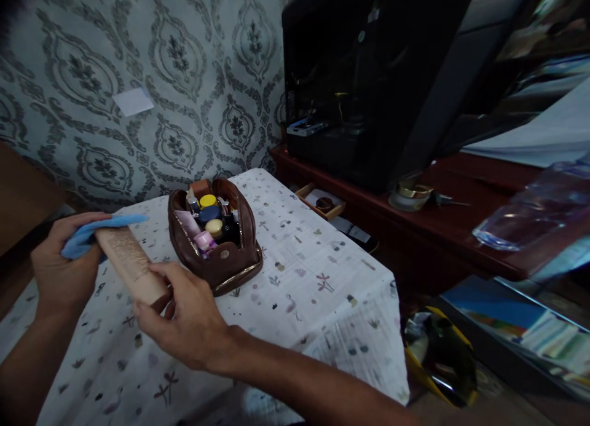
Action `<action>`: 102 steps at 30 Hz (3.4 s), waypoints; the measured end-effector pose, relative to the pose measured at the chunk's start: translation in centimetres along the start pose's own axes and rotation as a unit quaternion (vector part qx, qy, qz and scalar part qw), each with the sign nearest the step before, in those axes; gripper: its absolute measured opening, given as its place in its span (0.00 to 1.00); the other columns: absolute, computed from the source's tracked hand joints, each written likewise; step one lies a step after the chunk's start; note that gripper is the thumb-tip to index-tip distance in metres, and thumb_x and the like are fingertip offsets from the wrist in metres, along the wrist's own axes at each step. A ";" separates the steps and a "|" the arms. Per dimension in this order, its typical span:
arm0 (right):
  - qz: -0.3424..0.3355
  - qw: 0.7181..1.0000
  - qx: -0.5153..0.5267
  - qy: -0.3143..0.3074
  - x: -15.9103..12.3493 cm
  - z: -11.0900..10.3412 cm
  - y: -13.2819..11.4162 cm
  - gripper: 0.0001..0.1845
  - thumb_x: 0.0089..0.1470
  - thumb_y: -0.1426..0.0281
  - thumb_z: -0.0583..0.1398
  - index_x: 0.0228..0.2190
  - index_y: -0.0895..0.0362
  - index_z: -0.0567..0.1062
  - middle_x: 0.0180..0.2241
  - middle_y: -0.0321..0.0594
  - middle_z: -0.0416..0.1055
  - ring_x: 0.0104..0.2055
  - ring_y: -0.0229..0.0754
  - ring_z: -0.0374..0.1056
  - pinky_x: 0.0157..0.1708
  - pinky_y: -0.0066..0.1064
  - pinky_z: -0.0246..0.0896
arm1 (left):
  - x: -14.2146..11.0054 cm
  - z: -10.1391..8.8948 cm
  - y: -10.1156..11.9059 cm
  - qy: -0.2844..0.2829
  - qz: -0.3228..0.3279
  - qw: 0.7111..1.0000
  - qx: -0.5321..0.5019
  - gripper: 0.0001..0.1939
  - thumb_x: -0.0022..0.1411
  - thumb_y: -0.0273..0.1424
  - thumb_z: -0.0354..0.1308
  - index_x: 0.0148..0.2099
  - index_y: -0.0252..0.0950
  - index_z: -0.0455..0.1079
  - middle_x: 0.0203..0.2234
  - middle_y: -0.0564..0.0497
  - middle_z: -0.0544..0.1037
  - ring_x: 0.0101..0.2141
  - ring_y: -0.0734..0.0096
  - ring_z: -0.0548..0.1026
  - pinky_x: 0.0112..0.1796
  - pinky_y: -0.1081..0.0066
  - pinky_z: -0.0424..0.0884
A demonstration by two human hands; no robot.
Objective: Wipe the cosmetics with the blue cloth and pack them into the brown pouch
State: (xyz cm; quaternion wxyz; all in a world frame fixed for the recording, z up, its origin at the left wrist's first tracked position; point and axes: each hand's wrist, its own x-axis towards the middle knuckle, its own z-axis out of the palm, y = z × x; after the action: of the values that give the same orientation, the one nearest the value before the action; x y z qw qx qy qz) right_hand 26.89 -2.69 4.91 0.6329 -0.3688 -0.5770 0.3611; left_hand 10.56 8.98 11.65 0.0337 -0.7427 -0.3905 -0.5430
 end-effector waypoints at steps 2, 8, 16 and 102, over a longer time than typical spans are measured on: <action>-0.010 1.000 -0.012 0.002 0.0 -0.7 -0.7 0.21 0.54 0.65 0.62 0.50 0.54 0.72 0.41 0.40 0.75 0.27 0.34 0.66 0.27 0.27 0.66 | 0.6 0.6 0.7 -0.008 -0.006 1.000 -0.024 0.11 0.55 0.28 0.58 0.41 0.35 0.78 0.40 0.48 0.80 0.46 0.61 0.77 0.54 0.60 0.72; -0.010 0.999 -0.033 0.028 0.4 -3.6 -2.4 0.22 0.57 0.64 0.62 0.53 0.55 0.71 0.43 0.42 0.75 0.31 0.37 0.69 0.29 0.28 0.67 | 3.1 3.1 3.2 -0.031 -0.042 0.995 -0.091 0.10 0.56 0.27 0.58 0.39 0.34 0.79 0.36 0.51 0.80 0.38 0.71 0.76 0.43 0.72 0.73; 0.021 0.998 -0.019 0.053 -0.5 -5.6 -2.6 0.23 0.57 0.64 0.62 0.53 0.55 0.70 0.45 0.42 0.74 0.37 0.39 0.72 0.33 0.29 0.71 | 4.0 6.7 3.1 -0.062 -0.086 0.971 -0.213 0.11 0.48 0.25 0.56 0.32 0.36 0.79 0.27 0.54 0.79 0.29 0.71 0.74 0.28 0.75 0.69; 0.044 0.798 -0.598 -0.057 7.4 -8.6 -3.3 0.12 0.61 0.66 0.59 0.45 0.55 0.74 0.44 0.44 0.78 0.40 0.48 0.74 0.27 0.33 0.45 | -0.8 3.7 4.8 -0.379 0.280 0.878 0.087 0.15 0.67 0.35 0.49 0.46 0.37 0.76 0.42 0.43 0.82 0.46 0.51 0.76 0.55 0.47 0.60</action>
State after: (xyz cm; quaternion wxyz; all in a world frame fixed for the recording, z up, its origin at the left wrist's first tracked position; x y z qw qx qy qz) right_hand 36.11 1.88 10.74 0.2359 -0.6774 -0.6967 -0.0077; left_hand 16.34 6.99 11.31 0.0983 -0.9639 -0.1953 -0.1521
